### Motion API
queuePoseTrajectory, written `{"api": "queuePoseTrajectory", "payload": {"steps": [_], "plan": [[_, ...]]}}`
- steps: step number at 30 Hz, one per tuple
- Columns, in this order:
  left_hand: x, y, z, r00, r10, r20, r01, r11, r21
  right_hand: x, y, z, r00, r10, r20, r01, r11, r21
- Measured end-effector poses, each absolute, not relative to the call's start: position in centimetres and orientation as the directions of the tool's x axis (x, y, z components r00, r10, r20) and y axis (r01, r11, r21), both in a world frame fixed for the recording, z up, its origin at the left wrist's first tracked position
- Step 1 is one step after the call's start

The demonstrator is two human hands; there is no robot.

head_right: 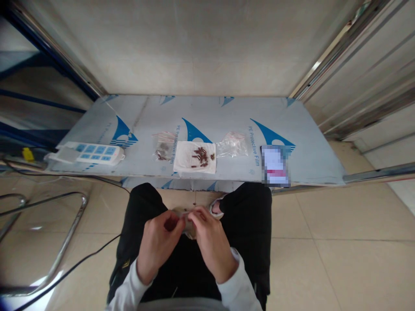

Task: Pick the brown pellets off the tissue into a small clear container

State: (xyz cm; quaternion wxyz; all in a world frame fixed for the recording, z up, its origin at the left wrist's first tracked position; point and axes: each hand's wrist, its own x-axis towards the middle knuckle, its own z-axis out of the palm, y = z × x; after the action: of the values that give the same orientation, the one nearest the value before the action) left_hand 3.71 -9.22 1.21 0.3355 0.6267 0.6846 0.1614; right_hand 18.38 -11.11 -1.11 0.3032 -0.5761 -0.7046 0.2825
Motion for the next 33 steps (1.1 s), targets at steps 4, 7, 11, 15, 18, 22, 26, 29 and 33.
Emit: {"api": "queuePoseTrajectory", "payload": {"steps": [4,7,11,15,18,22,26,29,33], "plan": [[4.0,-8.6,1.7,0.056,0.982,-0.179,0.683,0.093,0.724,18.9,-8.5,0.3,-0.242,0.970,0.035,0.624,0.183,-0.759],[3.7,-8.5,1.9,0.030,0.991,-0.129,0.658,0.077,0.749,18.8,-7.1,0.6,-0.298,0.955,0.012,0.534,0.177,-0.827],[3.1,-8.6,1.6,0.013,0.990,-0.137,0.697,0.090,0.712,18.1,-6.4,0.5,-0.344,0.938,-0.041,0.613,0.191,-0.767],[2.9,-9.7,-0.3,-0.050,0.981,-0.190,0.506,0.188,0.842,17.9,-5.8,0.3,-0.205,0.979,-0.018,0.634,0.119,-0.764],[3.5,-10.5,-2.2,-0.070,0.937,-0.342,0.045,0.345,0.937,18.2,-5.3,0.7,-0.082,0.997,0.000,0.498,0.041,-0.866],[5.4,-8.4,-2.5,0.005,0.887,-0.462,-0.682,0.341,0.647,18.4,-4.7,1.1,-0.074,0.995,-0.061,0.306,-0.036,-0.951],[7.0,-2.3,-0.6,0.000,0.855,-0.518,-0.908,0.217,0.358,18.0,-2.7,0.5,-0.057,0.996,-0.071,0.213,-0.057,-0.975],[7.7,2.6,-0.1,-0.026,0.851,-0.525,-0.925,0.178,0.335,17.9,0.1,-0.2,0.032,0.999,-0.008,0.227,-0.015,-0.974],[8.4,7.9,-1.1,-0.254,0.893,-0.371,-0.863,-0.037,0.504,19.0,3.2,-0.9,0.164,0.986,0.037,0.256,-0.006,-0.967]]}}
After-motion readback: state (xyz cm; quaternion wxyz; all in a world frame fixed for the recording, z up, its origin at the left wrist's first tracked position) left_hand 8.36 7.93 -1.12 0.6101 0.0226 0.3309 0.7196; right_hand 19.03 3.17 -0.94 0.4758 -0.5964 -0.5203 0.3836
